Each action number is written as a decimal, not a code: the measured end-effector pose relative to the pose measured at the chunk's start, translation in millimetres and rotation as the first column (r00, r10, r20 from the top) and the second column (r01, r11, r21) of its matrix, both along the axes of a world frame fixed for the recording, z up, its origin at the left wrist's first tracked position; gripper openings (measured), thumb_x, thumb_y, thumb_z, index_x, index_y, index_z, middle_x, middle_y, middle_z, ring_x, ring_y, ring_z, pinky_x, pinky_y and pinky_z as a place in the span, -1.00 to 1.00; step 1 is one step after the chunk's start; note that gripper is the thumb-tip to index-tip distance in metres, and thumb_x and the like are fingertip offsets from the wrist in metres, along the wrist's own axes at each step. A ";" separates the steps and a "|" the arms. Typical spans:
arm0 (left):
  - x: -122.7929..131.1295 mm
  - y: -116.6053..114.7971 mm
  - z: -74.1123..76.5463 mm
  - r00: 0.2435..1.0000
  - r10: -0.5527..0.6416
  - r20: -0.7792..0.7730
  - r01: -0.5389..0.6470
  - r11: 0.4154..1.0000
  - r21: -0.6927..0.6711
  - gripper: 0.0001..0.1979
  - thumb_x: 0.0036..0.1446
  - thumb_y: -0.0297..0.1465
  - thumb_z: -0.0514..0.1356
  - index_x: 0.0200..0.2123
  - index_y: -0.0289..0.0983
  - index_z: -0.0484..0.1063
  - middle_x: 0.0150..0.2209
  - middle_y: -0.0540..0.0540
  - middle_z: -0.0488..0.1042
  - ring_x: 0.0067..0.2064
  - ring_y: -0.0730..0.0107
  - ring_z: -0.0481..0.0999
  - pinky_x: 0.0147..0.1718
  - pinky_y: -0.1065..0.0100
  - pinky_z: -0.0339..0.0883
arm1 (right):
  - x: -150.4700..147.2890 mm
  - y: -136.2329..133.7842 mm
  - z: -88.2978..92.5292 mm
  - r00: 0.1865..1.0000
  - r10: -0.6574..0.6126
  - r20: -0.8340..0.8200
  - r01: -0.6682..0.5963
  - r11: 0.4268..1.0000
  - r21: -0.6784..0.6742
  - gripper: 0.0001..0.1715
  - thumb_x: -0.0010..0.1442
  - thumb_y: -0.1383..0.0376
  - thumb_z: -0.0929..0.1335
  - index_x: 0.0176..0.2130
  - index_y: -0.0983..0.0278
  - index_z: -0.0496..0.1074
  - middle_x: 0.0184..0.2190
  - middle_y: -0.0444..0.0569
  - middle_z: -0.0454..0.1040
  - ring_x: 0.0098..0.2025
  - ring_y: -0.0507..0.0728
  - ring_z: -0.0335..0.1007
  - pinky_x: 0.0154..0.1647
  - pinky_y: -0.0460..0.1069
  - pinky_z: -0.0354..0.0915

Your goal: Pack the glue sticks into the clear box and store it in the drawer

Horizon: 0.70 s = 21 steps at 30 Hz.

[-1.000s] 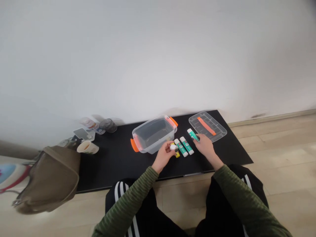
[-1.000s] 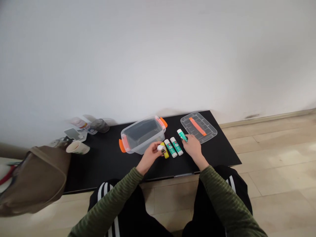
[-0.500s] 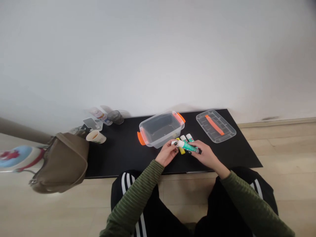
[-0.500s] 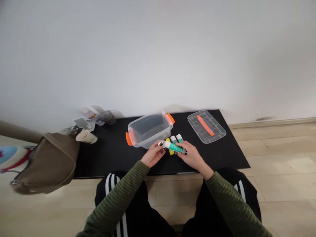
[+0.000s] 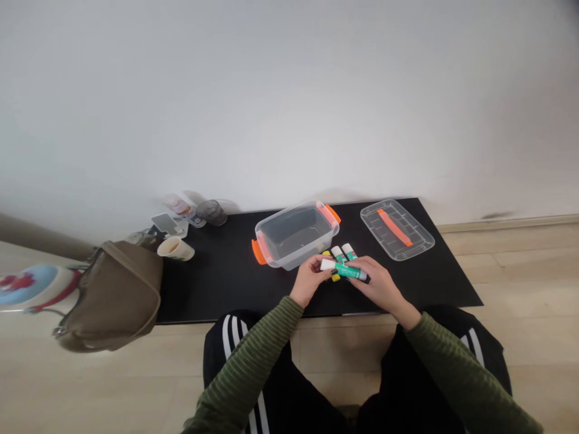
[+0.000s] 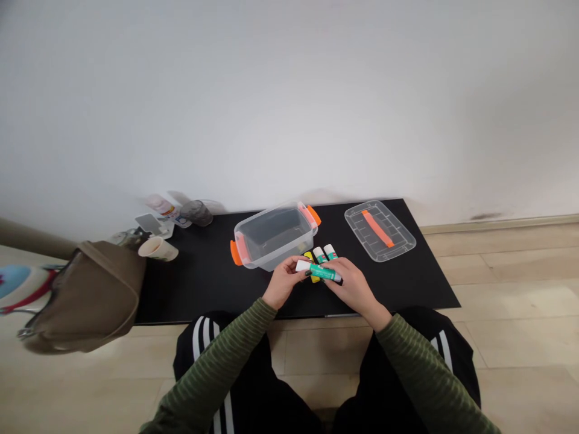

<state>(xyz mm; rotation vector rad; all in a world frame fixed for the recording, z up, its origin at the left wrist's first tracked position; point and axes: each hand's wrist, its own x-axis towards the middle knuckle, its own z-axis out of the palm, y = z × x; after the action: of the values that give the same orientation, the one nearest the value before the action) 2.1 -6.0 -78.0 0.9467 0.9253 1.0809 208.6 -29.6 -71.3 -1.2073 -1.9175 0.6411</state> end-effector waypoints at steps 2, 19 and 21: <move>0.0 -0.4 1.2 1.000 -0.003 0.020 0.004 1.000 -0.020 -0.60 -0.09 -0.27 0.44 -0.17 -0.32 0.54 -0.28 -0.09 0.55 -0.38 0.51 0.43 -0.41 0.46 0.28 | 0.6 0.4 -0.1 1.000 -0.014 -0.020 0.014 1.000 -0.018 -0.68 0.18 0.29 0.36 -0.04 0.15 0.50 -0.09 0.03 0.53 -0.04 0.21 0.46 0.04 0.11 0.37; -4.4 -4.2 6.6 0.990 -0.093 -0.103 0.103 0.990 0.093 -0.63 0.05 -0.19 0.36 -0.12 -0.28 0.55 -0.11 -0.17 0.57 -0.31 0.41 0.47 -0.36 0.42 0.28 | 8.4 -0.6 -9.3 0.977 -0.089 -0.191 0.022 0.945 -0.328 -0.61 0.04 0.20 0.46 -0.09 0.21 0.59 -0.16 0.00 0.61 -0.19 0.19 0.53 -0.15 0.05 0.40; -4.6 -4.7 7.7 0.987 -0.111 -0.115 0.124 0.986 0.112 -0.63 0.07 -0.20 0.35 -0.12 -0.29 0.55 -0.11 -0.17 0.57 -0.30 0.41 0.47 -0.36 0.43 0.28 | 9.2 0.2 -11.1 0.972 -0.098 -0.215 0.003 0.915 -0.403 -0.58 0.03 0.15 0.47 -0.09 0.23 0.60 -0.19 0.01 0.63 -0.21 0.20 0.53 -0.15 0.06 0.40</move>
<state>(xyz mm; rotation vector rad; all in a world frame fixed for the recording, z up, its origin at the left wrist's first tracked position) -2.5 -10.8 -70.3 1.1537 0.8889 0.9999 217.8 -29.4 -82.5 -1.3572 -1.5970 1.1369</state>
